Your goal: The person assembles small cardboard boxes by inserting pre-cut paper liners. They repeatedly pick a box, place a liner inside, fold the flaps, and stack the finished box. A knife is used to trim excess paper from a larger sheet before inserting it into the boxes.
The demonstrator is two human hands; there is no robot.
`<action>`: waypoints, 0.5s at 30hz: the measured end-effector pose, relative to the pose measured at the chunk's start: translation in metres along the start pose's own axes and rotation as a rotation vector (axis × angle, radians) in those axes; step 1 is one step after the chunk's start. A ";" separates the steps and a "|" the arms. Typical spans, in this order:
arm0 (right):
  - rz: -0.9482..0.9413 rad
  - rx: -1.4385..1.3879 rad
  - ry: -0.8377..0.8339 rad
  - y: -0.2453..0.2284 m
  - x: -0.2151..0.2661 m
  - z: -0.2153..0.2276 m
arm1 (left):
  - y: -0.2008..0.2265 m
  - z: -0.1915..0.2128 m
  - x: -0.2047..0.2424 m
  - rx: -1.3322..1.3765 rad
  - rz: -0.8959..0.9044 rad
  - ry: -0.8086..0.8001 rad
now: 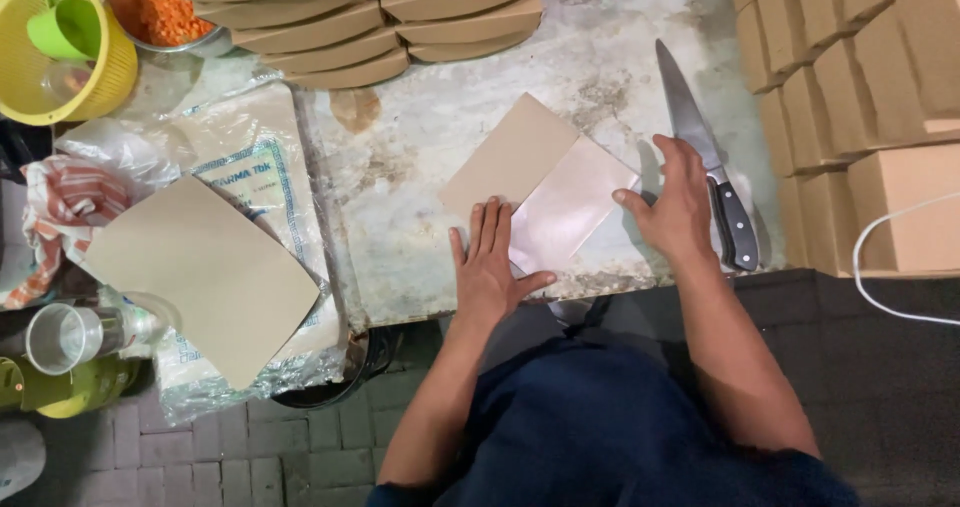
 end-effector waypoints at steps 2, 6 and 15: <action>-0.015 0.014 0.020 0.005 -0.007 0.000 | -0.005 -0.002 0.006 0.005 -0.021 0.027; -0.060 0.048 0.052 0.023 -0.017 -0.004 | -0.011 -0.003 0.013 -0.015 -0.048 0.076; 0.148 -0.252 0.243 0.011 0.026 0.042 | -0.007 -0.004 0.020 -0.113 -0.011 0.162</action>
Point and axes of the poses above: each hand's wrist, its own x-axis away from the middle knuckle, its own z-axis out of the back of the hand, y = z × x, the point moved 5 cm from there along -x, towards the middle knuckle, and after that the axes turned 5 degrees about -z, right-handed, at the moved point
